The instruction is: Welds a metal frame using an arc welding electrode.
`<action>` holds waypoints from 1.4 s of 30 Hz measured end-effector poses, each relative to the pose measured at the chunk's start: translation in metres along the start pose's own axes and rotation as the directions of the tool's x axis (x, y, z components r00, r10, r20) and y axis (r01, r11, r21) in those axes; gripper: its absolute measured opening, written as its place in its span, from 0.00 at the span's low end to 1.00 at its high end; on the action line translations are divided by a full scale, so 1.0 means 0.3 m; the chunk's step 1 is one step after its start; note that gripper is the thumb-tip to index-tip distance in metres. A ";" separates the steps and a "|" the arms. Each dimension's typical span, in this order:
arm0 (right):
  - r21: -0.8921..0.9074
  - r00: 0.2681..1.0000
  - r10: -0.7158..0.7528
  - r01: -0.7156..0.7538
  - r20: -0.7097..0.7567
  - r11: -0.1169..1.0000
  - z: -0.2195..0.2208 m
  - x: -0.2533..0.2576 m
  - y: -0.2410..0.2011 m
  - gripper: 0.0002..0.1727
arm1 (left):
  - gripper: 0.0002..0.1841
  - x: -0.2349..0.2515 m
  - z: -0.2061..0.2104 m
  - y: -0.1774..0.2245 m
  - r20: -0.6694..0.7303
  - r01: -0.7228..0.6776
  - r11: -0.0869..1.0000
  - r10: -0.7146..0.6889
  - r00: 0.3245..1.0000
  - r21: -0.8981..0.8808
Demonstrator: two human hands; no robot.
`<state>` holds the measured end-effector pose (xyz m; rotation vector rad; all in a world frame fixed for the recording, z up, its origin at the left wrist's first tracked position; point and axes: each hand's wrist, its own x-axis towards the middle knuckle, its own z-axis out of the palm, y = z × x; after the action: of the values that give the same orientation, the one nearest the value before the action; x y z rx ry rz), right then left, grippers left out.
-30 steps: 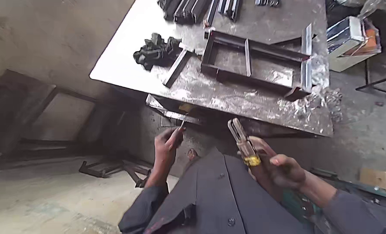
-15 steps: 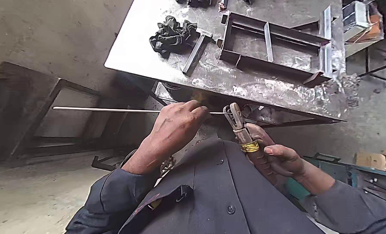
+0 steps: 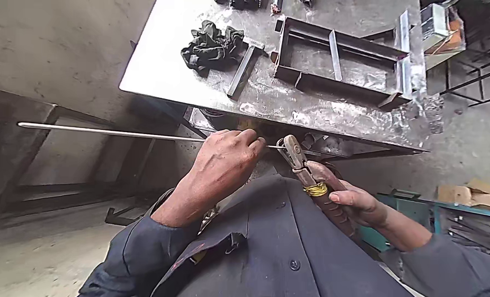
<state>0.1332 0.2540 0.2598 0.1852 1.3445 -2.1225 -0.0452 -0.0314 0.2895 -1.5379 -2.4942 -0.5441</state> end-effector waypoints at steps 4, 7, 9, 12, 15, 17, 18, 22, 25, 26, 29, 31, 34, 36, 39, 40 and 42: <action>-0.015 0.999 0.049 -0.049 0.016 0.999 -0.070 -0.014 -0.054 0.29 | 0.11 0.068 0.042 0.012 0.002 0.002 1.000 -0.002 1.000 -0.003; -0.052 0.995 0.095 -0.096 -0.013 0.994 -0.136 -0.042 -0.127 0.34 | 0.12 0.131 0.098 0.033 -0.024 0.032 0.999 -0.032 0.999 0.004; -0.152 0.998 0.051 -0.058 -0.047 0.987 -0.202 -0.057 -0.176 0.45 | 0.15 0.176 0.102 0.012 -0.021 0.107 0.994 -0.106 0.994 0.004; -0.193 0.994 -0.048 0.028 -0.100 0.981 -0.334 -0.093 -0.259 0.54 | 0.18 0.229 0.029 -0.097 -0.053 0.290 0.957 -0.289 0.956 0.012; -0.130 0.982 -0.180 0.171 -0.062 0.977 -0.449 -0.118 -0.352 0.54 | 0.26 0.259 -0.055 -0.238 -0.156 0.363 0.928 -0.347 0.925 0.090; -0.125 0.969 -0.244 0.237 -0.045 0.964 -0.460 -0.105 -0.412 0.53 | 0.31 0.304 -0.080 -0.275 -0.234 0.394 0.903 -0.351 0.907 0.171; -0.133 0.959 -0.279 0.271 -0.044 0.953 -0.451 -0.090 -0.436 0.53 | 0.33 0.332 -0.086 -0.272 -0.269 0.426 0.878 -0.366 0.891 0.216; -0.363 0.881 -0.463 0.402 -0.099 0.841 -0.418 -0.030 -0.480 0.63 | 0.38 0.437 -0.050 -0.224 -0.449 0.643 0.723 -0.501 0.740 0.253; -0.533 0.824 -0.562 0.443 -0.075 0.721 -0.405 -0.014 -0.430 0.68 | 0.39 0.471 0.019 -0.197 -0.528 0.771 0.625 -0.619 0.582 0.117; -0.551 0.813 -0.579 0.456 -0.062 0.699 -0.402 -0.008 -0.404 0.69 | 0.39 0.481 0.038 -0.199 -0.543 0.783 0.617 -0.632 0.553 0.081; -0.410 0.816 -0.572 0.494 -0.084 0.766 -0.414 0.012 -0.356 0.68 | 0.37 0.511 0.061 -0.238 -0.565 0.715 0.697 -0.573 0.594 0.045; -0.145 0.842 -0.533 0.520 -0.079 0.842 -0.423 0.037 -0.307 0.66 | 0.29 0.516 0.031 -0.286 -0.553 0.593 0.803 -0.467 0.690 0.061; 0.014 0.850 -0.522 0.524 -0.077 0.851 -0.400 0.090 -0.264 0.66 | 0.33 0.524 -0.032 -0.362 -0.514 0.521 0.852 -0.427 0.744 0.046; -0.052 0.807 -0.573 0.572 -0.142 0.819 -0.373 0.110 -0.267 0.67 | 0.40 0.507 -0.047 -0.396 -0.489 0.532 0.847 -0.466 0.737 -0.006; -0.178 0.690 -0.655 0.634 -0.309 0.752 -0.369 0.098 -0.275 0.61 | 0.34 0.414 -0.013 -0.495 -0.437 0.632 0.772 -0.594 0.675 -0.072; -0.240 0.648 -0.678 0.637 -0.348 0.733 -0.380 0.081 -0.279 0.60 | 0.32 0.367 0.013 -0.555 -0.401 0.687 0.721 -0.656 0.639 -0.086; -0.377 0.582 -0.715 0.608 -0.386 0.699 -0.400 0.030 -0.301 0.59 | 0.30 0.258 0.077 -0.683 -0.305 0.789 0.603 -0.778 0.550 -0.117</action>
<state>0.0514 0.3799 0.2688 0.1756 2.2292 -2.6328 -0.2611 -0.0413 0.2478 -0.1449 -2.7592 -0.7722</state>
